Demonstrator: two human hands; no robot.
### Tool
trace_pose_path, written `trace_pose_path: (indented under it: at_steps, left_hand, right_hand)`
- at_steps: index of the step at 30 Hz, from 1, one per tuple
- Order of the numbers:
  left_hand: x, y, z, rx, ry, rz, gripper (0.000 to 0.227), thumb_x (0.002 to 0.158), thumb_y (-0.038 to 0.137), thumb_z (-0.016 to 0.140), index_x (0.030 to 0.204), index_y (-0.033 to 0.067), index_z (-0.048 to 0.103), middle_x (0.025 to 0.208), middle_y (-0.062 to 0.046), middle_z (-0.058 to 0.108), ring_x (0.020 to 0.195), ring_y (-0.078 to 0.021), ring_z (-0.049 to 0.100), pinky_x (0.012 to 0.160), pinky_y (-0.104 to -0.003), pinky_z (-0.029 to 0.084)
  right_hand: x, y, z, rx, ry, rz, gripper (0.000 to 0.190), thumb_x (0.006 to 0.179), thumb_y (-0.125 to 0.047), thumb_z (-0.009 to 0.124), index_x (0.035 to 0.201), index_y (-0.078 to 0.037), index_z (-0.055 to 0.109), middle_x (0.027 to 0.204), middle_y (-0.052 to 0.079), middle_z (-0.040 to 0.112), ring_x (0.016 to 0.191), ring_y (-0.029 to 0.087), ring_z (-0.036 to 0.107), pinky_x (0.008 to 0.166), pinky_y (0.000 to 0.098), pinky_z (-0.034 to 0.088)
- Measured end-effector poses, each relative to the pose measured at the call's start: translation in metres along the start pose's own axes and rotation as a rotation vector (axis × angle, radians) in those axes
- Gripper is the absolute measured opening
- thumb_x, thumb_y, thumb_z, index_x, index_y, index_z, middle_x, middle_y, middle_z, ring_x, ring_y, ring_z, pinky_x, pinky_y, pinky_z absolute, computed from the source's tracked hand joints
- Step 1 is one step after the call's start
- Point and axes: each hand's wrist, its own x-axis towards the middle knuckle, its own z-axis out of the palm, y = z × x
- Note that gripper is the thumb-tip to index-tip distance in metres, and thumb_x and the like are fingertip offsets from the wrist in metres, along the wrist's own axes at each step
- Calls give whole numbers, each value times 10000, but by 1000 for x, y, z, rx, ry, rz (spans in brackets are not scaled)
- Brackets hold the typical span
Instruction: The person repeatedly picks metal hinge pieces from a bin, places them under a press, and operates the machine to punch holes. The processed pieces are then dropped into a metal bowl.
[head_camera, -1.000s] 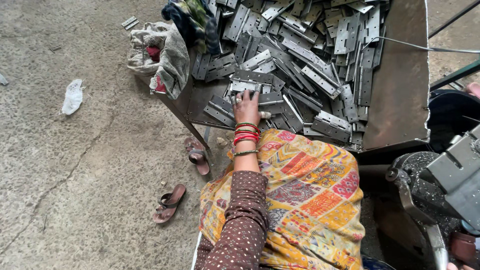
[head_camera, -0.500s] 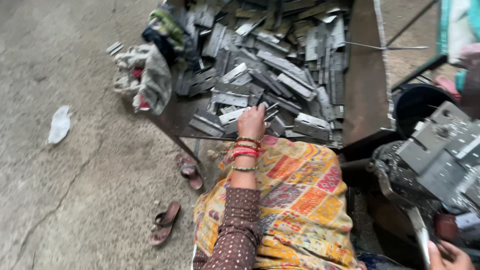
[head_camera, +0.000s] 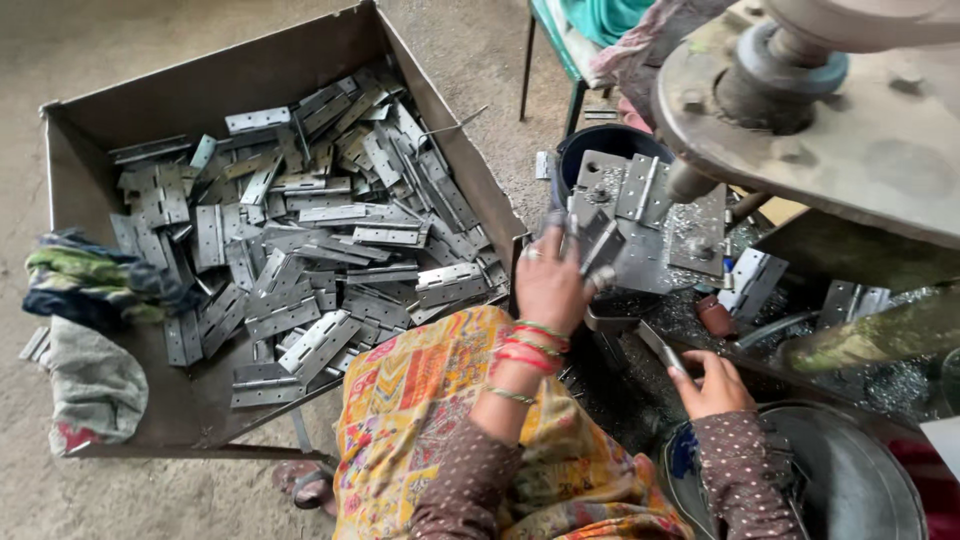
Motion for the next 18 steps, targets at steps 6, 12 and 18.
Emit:
trace_pose_path:
  at_steps: [6,12,18]
  left_hand:
    - [-36,40,56,165,-122,208,687,948,612,512,1252,23,693,1464,-122,556,1401,-312,478,1179,-554,284]
    - [-21,36,82,150,-148,182,613,972,568,536,1168,21,730,1429,-123,579,1374,-311,501,1163,-569,312]
    - [-4,35,78,156,-213,191,423,876,367,621,1097,34,757,1370,-118,596,1346,-295,520,1148,-562,331]
  right_hand:
    - [1,5,8,45,109,-131,392,866,-355,740,1187,-135,693,1149,87,695,962,282,697,831,415,564]
    - [-2,1,7,94,51,-87,396,880,-367,725,1197,-135,676,1162,76,694,924,259,718,817,393,573]
    - [3,6,9,9,8,-12,429,885,-400,724,1224,-142,670,1178,58,690,893,266,721,807,398,576]
